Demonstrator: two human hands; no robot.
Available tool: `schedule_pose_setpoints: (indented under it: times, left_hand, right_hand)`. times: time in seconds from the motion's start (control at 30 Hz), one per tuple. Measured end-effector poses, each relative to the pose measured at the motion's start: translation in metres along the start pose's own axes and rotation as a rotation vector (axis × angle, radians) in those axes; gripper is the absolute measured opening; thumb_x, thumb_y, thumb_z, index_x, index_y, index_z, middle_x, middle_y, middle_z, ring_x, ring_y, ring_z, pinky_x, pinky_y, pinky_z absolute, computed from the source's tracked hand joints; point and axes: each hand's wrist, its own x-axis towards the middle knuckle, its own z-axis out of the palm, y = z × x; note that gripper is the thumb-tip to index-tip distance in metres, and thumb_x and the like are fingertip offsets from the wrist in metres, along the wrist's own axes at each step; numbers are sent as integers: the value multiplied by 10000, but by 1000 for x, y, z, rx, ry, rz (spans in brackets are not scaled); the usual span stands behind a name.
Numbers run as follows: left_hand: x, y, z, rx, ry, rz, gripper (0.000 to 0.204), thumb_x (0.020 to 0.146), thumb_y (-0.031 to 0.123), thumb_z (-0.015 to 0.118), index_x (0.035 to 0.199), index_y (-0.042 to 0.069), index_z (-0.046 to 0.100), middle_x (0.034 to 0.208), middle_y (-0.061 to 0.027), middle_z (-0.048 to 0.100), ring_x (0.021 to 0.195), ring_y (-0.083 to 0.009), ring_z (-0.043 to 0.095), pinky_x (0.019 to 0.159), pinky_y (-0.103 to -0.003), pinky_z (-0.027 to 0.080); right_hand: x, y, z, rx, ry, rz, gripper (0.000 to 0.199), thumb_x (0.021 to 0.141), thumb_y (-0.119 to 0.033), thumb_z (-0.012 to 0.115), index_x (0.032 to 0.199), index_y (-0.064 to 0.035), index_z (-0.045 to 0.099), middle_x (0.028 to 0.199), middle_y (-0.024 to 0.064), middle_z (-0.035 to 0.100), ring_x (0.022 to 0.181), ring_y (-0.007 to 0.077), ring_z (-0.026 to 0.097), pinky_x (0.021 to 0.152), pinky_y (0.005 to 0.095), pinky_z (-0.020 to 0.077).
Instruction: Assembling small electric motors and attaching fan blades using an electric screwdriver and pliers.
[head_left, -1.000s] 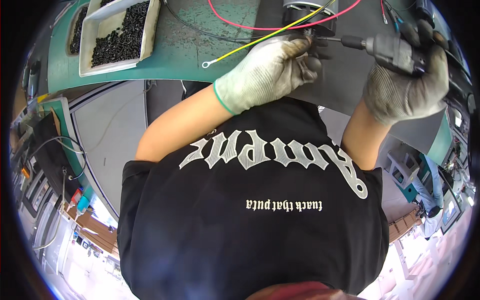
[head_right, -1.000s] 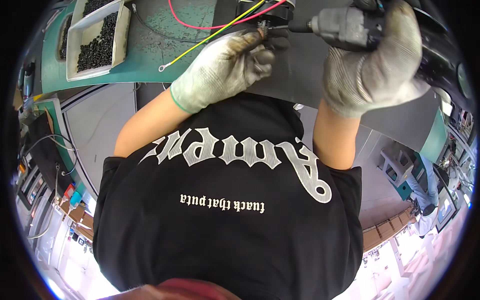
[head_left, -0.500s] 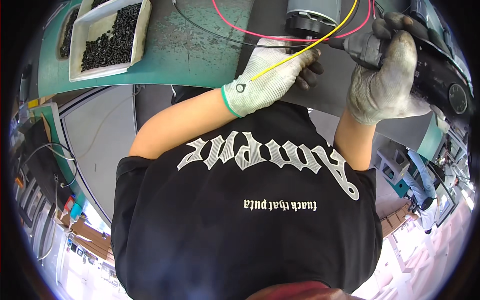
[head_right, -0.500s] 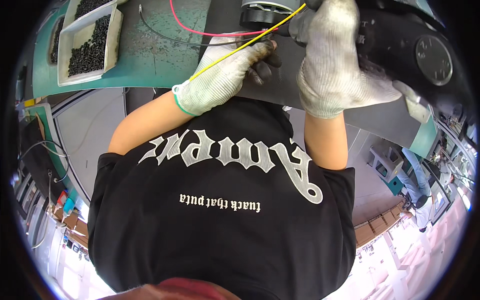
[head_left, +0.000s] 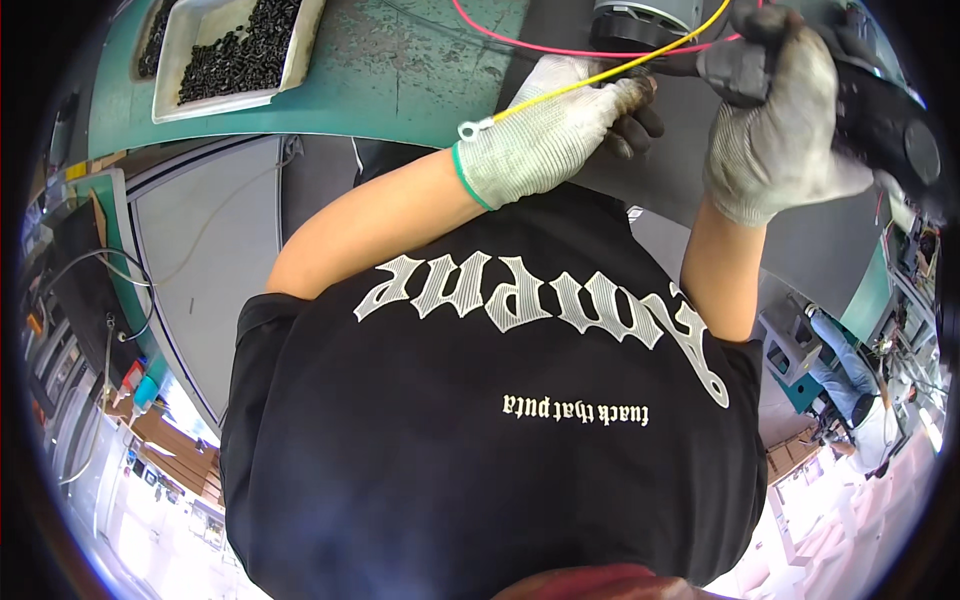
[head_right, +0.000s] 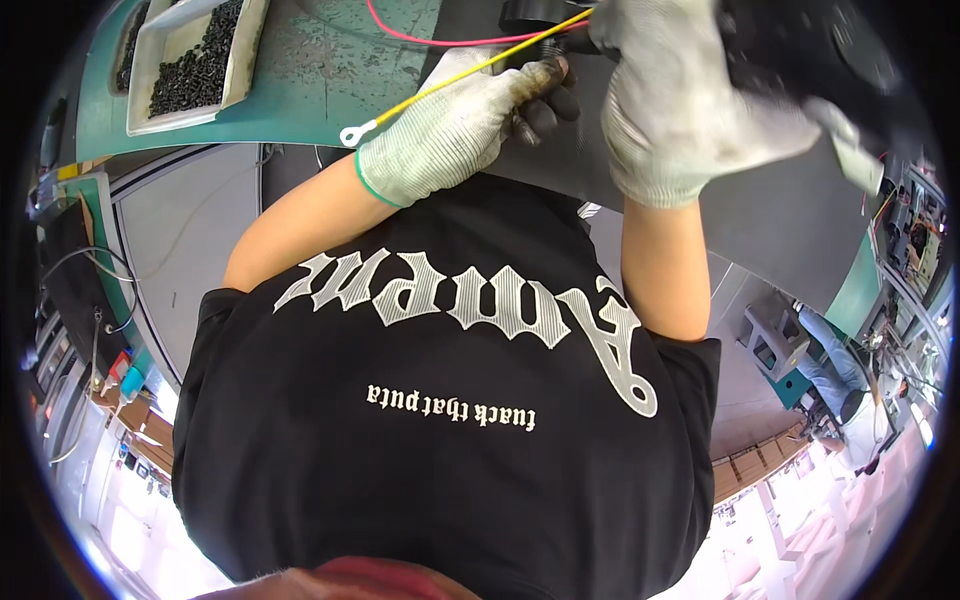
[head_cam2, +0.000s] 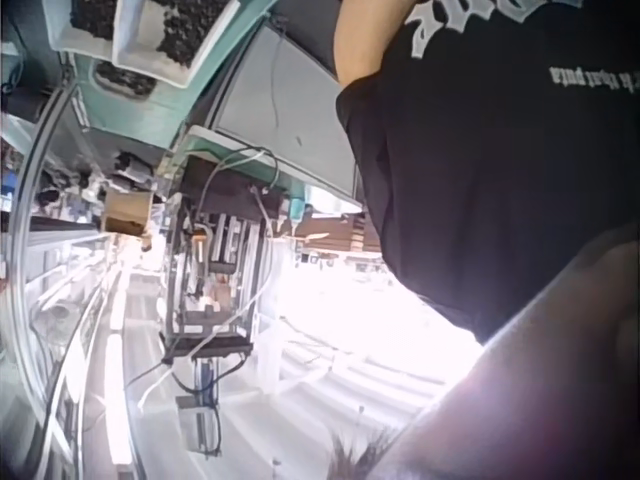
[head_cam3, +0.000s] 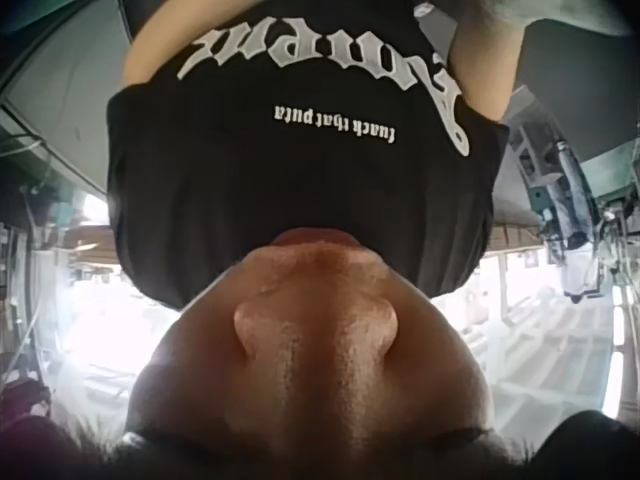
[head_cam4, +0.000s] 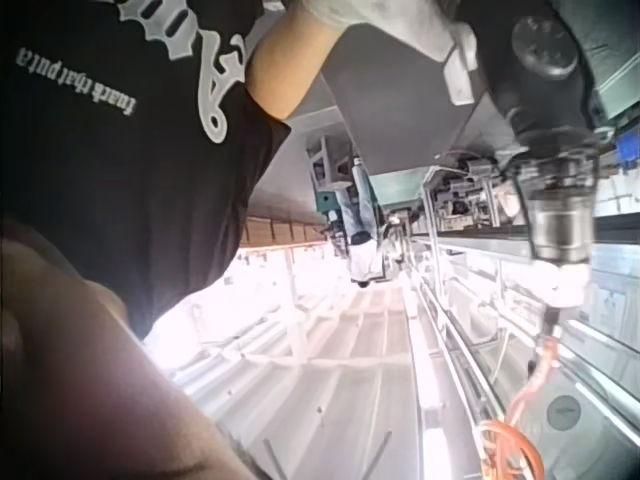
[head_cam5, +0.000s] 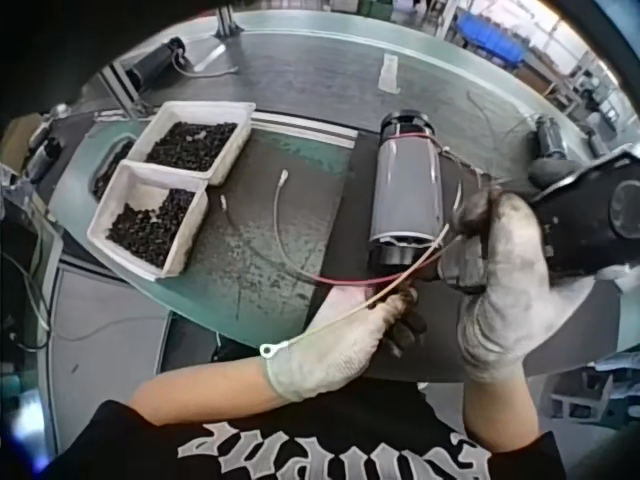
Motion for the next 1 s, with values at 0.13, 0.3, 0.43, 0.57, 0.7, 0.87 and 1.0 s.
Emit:
schedule_pose_setpoints:
  times: [0.13, 0.3, 0.43, 0.57, 0.7, 0.87, 1.0]
  left_hand:
    - [-1, -2, -1, -49, -2, -25, 217, 970, 174, 563, 1056, -13, 631, 879, -87, 690, 672, -91, 616, 609, -214, 497]
    - [9, -14, -3, -302, -58, -34, 203, 954, 133, 577, 1067, -33, 609, 902, -160, 690, 789, -188, 680, 634, -250, 539]
    - [13, -19, -5, -315, -81, -8, 212, 964, 128, 559, 1091, -36, 597, 925, -174, 686, 800, -197, 679, 653, -259, 545]
    - [18, -25, -13, -596, -214, -55, 216, 981, 119, 517, 1098, -51, 581, 932, -168, 663, 787, -181, 646, 666, -267, 533]
    - [21, -30, -7, -788, -235, -146, 225, 994, 107, 470, 1102, -66, 566, 932, -158, 627, 751, -157, 591, 663, -275, 511]
    - [14, -26, -11, -894, -203, -215, 225, 993, 86, 456, 1098, -84, 557, 923, -135, 590, 705, -128, 538, 630, -262, 476]
    - [3, -19, -2, -421, -27, -96, 235, 982, 139, 517, 1058, -62, 612, 862, -99, 624, 665, -107, 543, 594, -242, 465]
  right_hand:
    - [-9, -12, 20, -1, -1, -133, 112, 888, -39, 603, 977, 29, 604, 819, 129, 655, 666, 173, 624, 585, 289, 518]
    - [-2, -10, 10, -134, -40, -188, 122, 881, -17, 631, 994, 10, 596, 732, 82, 646, 556, 121, 579, 498, 231, 470]
    - [-1, -16, 9, -26, -108, -86, 158, 880, -29, 635, 1026, 9, 588, 740, 87, 650, 567, 108, 584, 512, 233, 475]
    - [7, -13, 8, 135, -94, -195, 218, 883, -36, 634, 1087, 15, 577, 862, 110, 659, 675, 144, 629, 534, 254, 514]
    - [1, -81, 21, -130, 300, -187, 213, 902, -103, 625, 1080, 11, 598, 982, 103, 657, 820, 193, 659, 712, 336, 568]
    - [76, -41, -134, 125, -84, -52, 138, 859, 57, 547, 972, 125, 586, 860, 195, 648, 647, 237, 655, 591, 332, 585]
    - [75, -22, -164, -505, 326, -276, 306, 800, 34, 647, 1081, 107, 547, 873, 178, 641, 616, 198, 620, 591, 326, 587]
